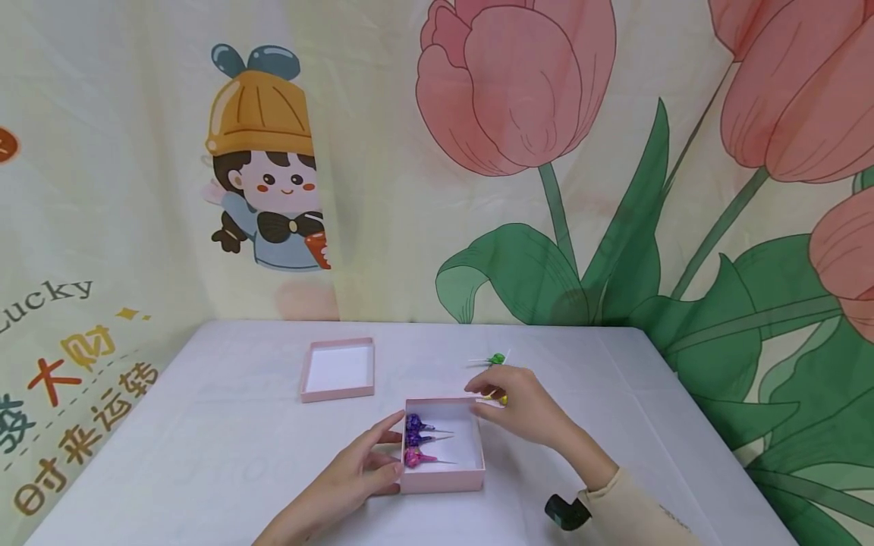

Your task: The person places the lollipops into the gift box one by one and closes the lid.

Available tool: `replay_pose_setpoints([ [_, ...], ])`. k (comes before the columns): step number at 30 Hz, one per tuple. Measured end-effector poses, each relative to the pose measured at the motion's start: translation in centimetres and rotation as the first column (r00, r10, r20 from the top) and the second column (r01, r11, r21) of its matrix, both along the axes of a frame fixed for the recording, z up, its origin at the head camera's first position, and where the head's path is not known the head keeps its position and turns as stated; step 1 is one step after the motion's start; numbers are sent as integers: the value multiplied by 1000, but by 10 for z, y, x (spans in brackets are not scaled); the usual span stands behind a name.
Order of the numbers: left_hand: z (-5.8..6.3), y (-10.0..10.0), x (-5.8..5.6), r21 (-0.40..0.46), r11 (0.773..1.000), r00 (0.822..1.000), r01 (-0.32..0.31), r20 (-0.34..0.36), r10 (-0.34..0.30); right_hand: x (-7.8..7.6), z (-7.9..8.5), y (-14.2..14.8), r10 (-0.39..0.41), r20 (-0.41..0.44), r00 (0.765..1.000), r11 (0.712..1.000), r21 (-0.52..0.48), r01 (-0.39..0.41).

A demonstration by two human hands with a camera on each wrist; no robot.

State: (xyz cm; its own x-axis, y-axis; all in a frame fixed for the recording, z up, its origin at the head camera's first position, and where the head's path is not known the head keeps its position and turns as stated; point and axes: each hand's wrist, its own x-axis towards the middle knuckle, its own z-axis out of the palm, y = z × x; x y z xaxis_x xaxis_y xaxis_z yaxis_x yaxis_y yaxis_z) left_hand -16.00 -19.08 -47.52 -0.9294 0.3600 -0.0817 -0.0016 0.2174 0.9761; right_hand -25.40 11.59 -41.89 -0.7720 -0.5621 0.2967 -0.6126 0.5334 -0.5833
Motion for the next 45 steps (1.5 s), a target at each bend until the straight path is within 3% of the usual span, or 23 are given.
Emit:
replay_pose_setpoints([
  [8, -1, 1, -1, 12, 1000, 1000, 7, -1, -7, -17, -12, 40, -139, 0, 990, 990, 28, 138],
  [17, -3, -1, -2, -14, 1000, 1000, 13, -6, -13, -35, -36, 71, -300, 50, 953, 947, 132, 291],
  [31, -2, 0, -2, 4, 1000, 1000, 14, 4, -14, -38, -52, 74, -293, 139, 946, 953, 124, 277],
  [40, -2, 0, -1, 7, 1000, 1000, 8, 1, -8, -42, -58, 70, -323, 163, 932, 941, 162, 297],
  [45, -1, 0, -1, -7, 1000, 1000, 1, 1, -1, -42, -57, 71, -298, 173, 939, 948, 172, 269],
])
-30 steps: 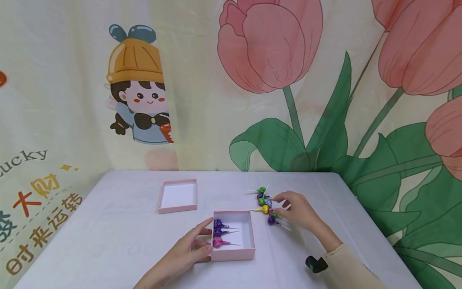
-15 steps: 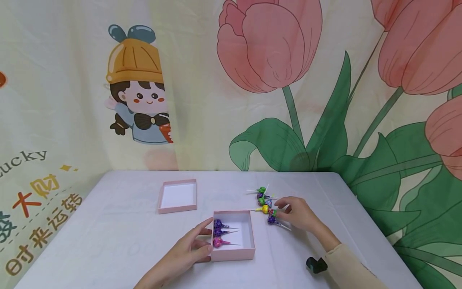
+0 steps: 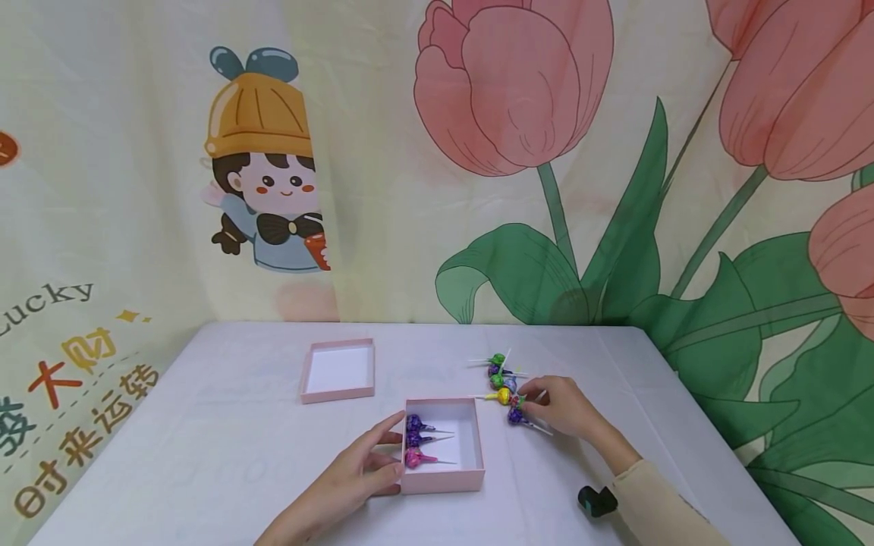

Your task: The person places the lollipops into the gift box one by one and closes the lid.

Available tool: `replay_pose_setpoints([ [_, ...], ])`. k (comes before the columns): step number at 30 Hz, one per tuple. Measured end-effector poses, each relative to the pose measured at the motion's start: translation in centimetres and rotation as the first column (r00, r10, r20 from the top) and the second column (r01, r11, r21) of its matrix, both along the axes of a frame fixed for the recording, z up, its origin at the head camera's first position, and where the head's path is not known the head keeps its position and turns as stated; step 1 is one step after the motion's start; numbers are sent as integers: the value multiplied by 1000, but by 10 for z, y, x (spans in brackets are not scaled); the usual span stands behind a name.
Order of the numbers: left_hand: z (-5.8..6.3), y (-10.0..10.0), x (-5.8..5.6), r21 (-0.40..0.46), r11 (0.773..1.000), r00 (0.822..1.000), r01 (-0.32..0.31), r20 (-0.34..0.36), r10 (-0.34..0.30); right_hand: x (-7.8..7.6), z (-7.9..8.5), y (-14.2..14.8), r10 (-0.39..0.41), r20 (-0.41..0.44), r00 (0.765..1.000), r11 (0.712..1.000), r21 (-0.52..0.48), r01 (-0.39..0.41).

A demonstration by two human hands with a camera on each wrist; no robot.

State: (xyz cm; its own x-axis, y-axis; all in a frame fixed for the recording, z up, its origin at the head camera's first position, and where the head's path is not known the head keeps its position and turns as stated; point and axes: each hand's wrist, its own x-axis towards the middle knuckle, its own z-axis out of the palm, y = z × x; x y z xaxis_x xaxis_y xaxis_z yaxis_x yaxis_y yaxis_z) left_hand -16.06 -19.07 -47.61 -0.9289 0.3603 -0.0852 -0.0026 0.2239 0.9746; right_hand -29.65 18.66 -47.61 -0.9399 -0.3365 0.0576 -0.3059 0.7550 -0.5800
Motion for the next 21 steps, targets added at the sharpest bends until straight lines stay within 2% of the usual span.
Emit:
replay_pose_setpoints([
  [7, -1, -1, 0, 16, 1000, 1000, 7, -7, -7, -1, 3, 0, 37, 15, 999, 999, 17, -38],
  [12, 1, 0, 0, 11, 1000, 1000, 9, -12, -9, -3, 5, 0, 59, -5, 998, 998, 33, -59],
  [21, 0, -1, 0, 2, 1000, 1000, 5, -10, -5, -2, 7, -3, 30, -22, 999, 998, 54, -29],
])
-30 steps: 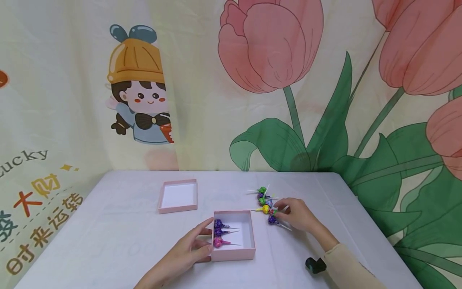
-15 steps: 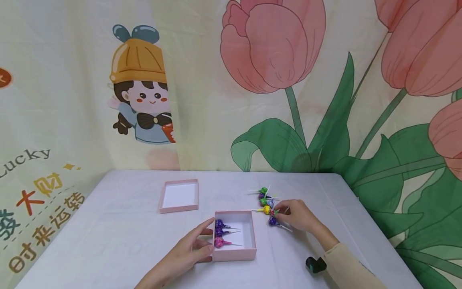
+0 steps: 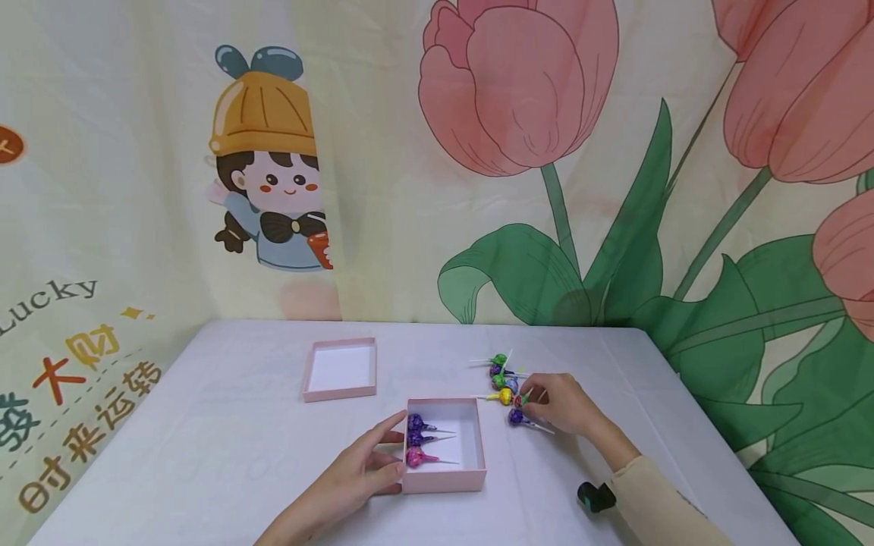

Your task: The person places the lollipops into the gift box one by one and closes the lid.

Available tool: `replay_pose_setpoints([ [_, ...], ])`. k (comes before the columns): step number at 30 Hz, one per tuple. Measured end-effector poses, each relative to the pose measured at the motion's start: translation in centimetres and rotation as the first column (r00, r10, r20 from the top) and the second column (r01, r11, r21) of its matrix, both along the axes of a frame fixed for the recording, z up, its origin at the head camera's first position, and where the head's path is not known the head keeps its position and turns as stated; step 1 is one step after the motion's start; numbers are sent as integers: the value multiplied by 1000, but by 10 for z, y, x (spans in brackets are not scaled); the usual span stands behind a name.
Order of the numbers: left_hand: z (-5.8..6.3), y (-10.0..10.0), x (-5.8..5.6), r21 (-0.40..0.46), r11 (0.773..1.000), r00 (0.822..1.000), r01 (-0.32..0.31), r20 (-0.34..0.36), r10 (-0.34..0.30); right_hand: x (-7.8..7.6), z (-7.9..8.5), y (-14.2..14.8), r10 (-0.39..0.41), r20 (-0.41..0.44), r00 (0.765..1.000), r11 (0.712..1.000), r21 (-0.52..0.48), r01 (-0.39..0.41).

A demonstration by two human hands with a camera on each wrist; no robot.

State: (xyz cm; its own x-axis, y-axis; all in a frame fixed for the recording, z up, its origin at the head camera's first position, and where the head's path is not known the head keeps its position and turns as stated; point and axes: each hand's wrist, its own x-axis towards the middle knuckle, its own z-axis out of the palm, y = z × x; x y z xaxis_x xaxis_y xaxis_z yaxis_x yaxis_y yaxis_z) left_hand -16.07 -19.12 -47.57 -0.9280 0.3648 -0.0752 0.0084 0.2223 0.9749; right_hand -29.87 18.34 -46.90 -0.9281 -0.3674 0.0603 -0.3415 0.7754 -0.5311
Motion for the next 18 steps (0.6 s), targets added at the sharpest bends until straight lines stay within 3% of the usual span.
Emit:
replay_pose_setpoints([
  [11, -1, 0, 1, 25, 1000, 1000, -3, 10, 2, -1, -1, -1, 5, -5, 1000, 999, 40, -5],
  [18, -1, 0, 1, 45, 999, 1000, -2, 13, 2, 2, 8, -2, -9, -26, 1000, 998, 69, 10],
])
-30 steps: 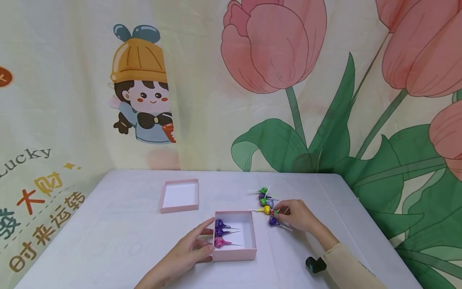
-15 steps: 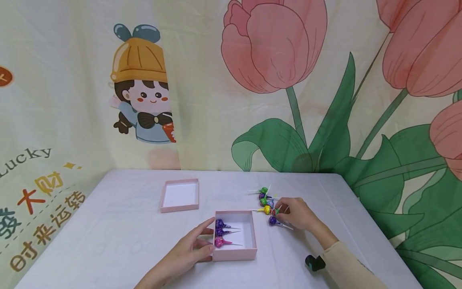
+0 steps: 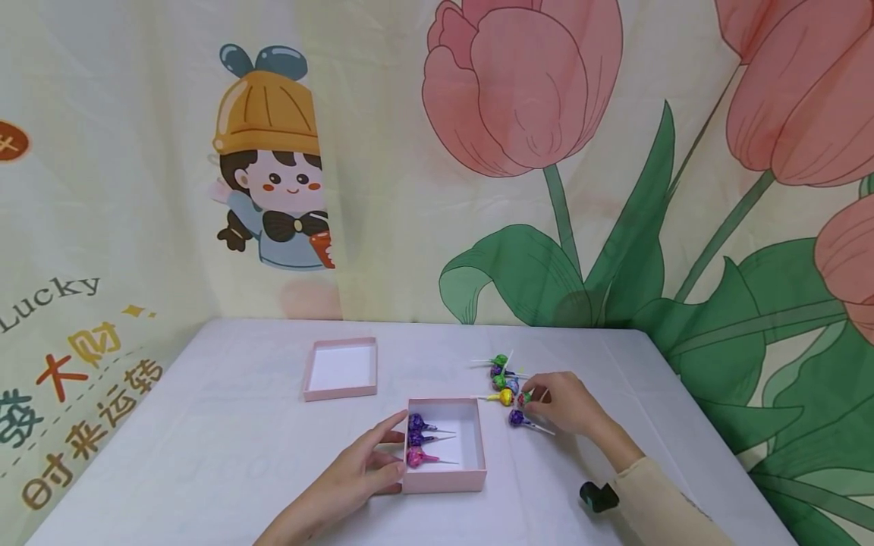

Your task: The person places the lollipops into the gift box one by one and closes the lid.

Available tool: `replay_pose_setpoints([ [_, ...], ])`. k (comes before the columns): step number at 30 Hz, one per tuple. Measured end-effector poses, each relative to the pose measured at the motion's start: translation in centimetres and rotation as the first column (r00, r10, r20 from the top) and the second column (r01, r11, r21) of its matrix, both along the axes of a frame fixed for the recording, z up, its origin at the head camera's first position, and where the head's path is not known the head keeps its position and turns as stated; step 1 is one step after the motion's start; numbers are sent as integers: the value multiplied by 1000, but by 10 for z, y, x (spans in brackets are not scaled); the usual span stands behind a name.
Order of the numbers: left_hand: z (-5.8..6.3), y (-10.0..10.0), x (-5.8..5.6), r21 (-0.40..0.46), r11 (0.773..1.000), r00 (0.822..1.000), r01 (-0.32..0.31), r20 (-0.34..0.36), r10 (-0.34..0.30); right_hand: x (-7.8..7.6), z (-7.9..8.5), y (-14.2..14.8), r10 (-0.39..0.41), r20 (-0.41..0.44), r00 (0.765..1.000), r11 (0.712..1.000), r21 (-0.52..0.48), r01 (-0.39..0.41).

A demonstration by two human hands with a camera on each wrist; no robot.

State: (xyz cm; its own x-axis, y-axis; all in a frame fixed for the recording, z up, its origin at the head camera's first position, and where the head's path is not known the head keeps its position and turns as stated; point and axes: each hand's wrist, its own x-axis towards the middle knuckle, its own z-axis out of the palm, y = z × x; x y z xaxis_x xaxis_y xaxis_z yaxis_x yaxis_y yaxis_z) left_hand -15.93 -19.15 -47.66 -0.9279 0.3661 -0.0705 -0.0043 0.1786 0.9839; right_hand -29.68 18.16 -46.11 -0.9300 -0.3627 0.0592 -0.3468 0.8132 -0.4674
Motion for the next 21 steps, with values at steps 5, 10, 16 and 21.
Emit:
replay_pose_setpoints([
  [5, 0, 0, 0, -7, 1000, 1000, 0, -6, 0, 4, 12, -4, -12, -26, 1000, 1000, -10, 12],
  [10, 1, 1, 0, -10, 1000, 1000, 4, -14, -4, 10, 25, -12, 44, -73, 996, 999, -16, -46],
  [16, 3, 0, 0, -47, 999, 1000, -2, -26, 1, 23, 44, -29, 142, -133, 981, 986, -73, -153],
  [21, 3, 0, 0, -59, 998, 999, 2, -34, -4, 35, 56, -44, 190, -145, 971, 969, -130, -209],
])
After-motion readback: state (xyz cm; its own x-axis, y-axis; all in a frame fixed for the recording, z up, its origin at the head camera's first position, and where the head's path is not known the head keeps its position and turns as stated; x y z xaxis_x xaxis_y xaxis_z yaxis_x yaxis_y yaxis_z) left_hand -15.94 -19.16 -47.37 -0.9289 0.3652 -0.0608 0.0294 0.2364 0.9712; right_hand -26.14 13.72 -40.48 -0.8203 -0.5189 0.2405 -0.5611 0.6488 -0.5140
